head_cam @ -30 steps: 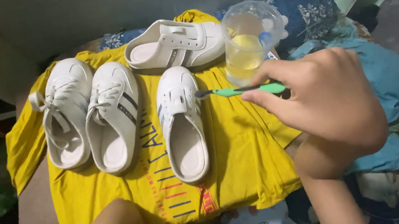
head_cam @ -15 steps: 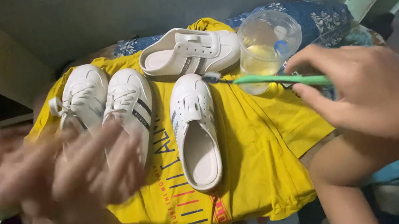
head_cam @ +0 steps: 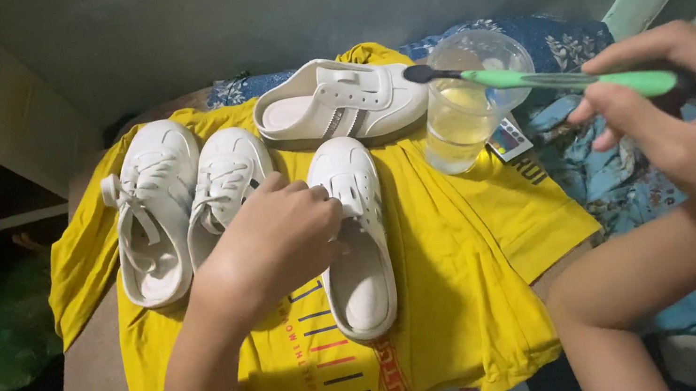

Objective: A person is carefully painting blue stripes onto white shoes using a small brush and blue liquid, working on a surface covered with a yellow shirt.

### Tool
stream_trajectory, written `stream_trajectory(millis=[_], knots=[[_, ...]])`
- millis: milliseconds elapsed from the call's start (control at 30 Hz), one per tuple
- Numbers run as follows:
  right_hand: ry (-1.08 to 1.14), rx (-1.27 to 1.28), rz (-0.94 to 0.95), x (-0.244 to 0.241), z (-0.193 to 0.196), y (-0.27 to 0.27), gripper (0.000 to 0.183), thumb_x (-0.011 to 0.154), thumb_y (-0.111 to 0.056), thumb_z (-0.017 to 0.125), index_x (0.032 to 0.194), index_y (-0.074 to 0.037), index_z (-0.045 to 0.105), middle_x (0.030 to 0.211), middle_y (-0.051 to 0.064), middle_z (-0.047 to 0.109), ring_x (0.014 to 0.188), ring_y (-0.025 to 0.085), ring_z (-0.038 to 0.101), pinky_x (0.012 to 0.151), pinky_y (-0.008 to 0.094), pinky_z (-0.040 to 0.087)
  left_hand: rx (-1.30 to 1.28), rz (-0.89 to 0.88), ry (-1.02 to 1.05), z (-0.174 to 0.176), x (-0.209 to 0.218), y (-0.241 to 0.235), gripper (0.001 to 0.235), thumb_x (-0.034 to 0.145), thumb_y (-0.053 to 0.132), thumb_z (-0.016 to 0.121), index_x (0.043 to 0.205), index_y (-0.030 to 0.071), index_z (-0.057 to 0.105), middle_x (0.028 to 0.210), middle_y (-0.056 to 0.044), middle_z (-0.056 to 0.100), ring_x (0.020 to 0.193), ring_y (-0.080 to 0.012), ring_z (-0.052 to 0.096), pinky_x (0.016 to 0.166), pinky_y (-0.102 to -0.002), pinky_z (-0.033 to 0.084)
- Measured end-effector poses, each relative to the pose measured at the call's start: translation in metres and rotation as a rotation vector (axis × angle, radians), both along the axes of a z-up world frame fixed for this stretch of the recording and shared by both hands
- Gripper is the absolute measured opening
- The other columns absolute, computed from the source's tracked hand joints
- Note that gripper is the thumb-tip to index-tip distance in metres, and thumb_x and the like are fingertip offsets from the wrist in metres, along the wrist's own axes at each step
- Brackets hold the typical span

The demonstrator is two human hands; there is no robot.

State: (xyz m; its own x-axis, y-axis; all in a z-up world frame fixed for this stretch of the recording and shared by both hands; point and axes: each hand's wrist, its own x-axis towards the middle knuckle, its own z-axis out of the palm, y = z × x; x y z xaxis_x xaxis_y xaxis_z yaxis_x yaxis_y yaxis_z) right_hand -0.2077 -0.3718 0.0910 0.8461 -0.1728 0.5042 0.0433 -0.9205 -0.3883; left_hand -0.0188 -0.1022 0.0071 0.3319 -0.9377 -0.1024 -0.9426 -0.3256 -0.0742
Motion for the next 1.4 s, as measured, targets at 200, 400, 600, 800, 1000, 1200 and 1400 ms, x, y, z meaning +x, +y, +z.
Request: stream_trajectory(millis=[200, 400, 600, 800, 1000, 1200, 1400], knots=[[-0.107, 0.04, -0.057, -0.003, -0.009, -0.007, 0.014, 0.125, 0.006, 0.058, 0.125, 0.019, 0.063, 0.096, 0.027, 0.07, 0.075, 0.029, 0.068, 0.071, 0.038, 0.058, -0.181, -0.077, -0.333, -0.003, -0.007, -0.001, 0.02, 0.096, 0.017, 0.061, 0.079, 0.016, 0.072, 0.08, -0.005, 0.071, 0.071, -0.0268, 0.066, 0.073, -0.042, 0.043], [-0.17, 0.045, -0.11, -0.001, -0.025, -0.019, 0.013, 0.132, 0.006, 0.058, 0.13, 0.018, 0.06, 0.097, 0.027, 0.067, 0.086, 0.03, 0.069, 0.078, 0.039, 0.059, -0.25, -0.195, -0.323, -0.003, -0.006, -0.012, 0.007, 0.091, 0.024, 0.071, 0.088, 0.019, 0.074, 0.084, -0.002, 0.07, 0.077, -0.0262, 0.067, 0.073, -0.042, 0.044], [-0.145, 0.041, -0.163, 0.005, -0.037, -0.027, 0.011, 0.134, 0.005, 0.057, 0.136, 0.015, 0.056, 0.105, 0.027, 0.067, 0.091, 0.032, 0.069, 0.079, 0.039, 0.059, -0.184, -0.131, -0.14, -0.003, -0.006, -0.007, 0.019, 0.092, 0.017, 0.068, 0.076, 0.012, 0.076, 0.08, -0.006, 0.07, 0.07, -0.0294, 0.066, 0.07, -0.045, 0.047], [-0.131, 0.004, -0.167, 0.018, -0.026, -0.001, 0.011, 0.126, 0.006, 0.063, 0.131, 0.016, 0.059, 0.1, 0.026, 0.069, 0.084, 0.032, 0.071, 0.075, 0.04, 0.061, -0.263, -0.141, -0.128, -0.021, 0.004, -0.021, 0.006, 0.078, 0.007, 0.068, 0.074, 0.008, 0.073, 0.078, -0.008, 0.067, 0.066, -0.0344, 0.066, 0.066, -0.048, 0.052], [-0.139, -0.021, -0.164, 0.025, -0.021, 0.014, 0.009, 0.123, 0.005, 0.069, 0.122, 0.013, 0.066, 0.095, 0.025, 0.071, 0.085, 0.029, 0.073, 0.078, 0.039, 0.062, -0.25, -0.15, -0.159, -0.025, 0.009, -0.024, 0.009, 0.079, 0.004, 0.066, 0.075, 0.008, 0.073, 0.081, -0.009, 0.066, 0.066, -0.0352, 0.065, 0.064, -0.048, 0.051], [-0.11, 0.007, -0.193, 0.026, -0.025, 0.013, 0.01, 0.124, 0.002, 0.068, 0.127, 0.01, 0.063, 0.095, 0.023, 0.069, 0.082, 0.027, 0.07, 0.074, 0.038, 0.059, -0.271, -0.172, -0.201, -0.027, 0.004, -0.018, 0.011, 0.079, 0.006, 0.068, 0.078, 0.013, 0.077, 0.09, -0.009, 0.063, 0.069, -0.0311, 0.065, 0.072, -0.047, 0.05], [-0.1, 0.027, -0.216, 0.029, -0.016, 0.017, 0.01, 0.119, -0.002, 0.069, 0.123, 0.007, 0.067, 0.091, 0.021, 0.072, 0.078, 0.025, 0.073, 0.073, 0.037, 0.06, -0.326, -0.22, -0.371, -0.03, 0.008, -0.03, 0.014, 0.078, 0.009, 0.069, 0.068, 0.019, 0.074, 0.076, -0.004, 0.067, 0.066, -0.0246, 0.062, 0.074, -0.04, 0.045]])
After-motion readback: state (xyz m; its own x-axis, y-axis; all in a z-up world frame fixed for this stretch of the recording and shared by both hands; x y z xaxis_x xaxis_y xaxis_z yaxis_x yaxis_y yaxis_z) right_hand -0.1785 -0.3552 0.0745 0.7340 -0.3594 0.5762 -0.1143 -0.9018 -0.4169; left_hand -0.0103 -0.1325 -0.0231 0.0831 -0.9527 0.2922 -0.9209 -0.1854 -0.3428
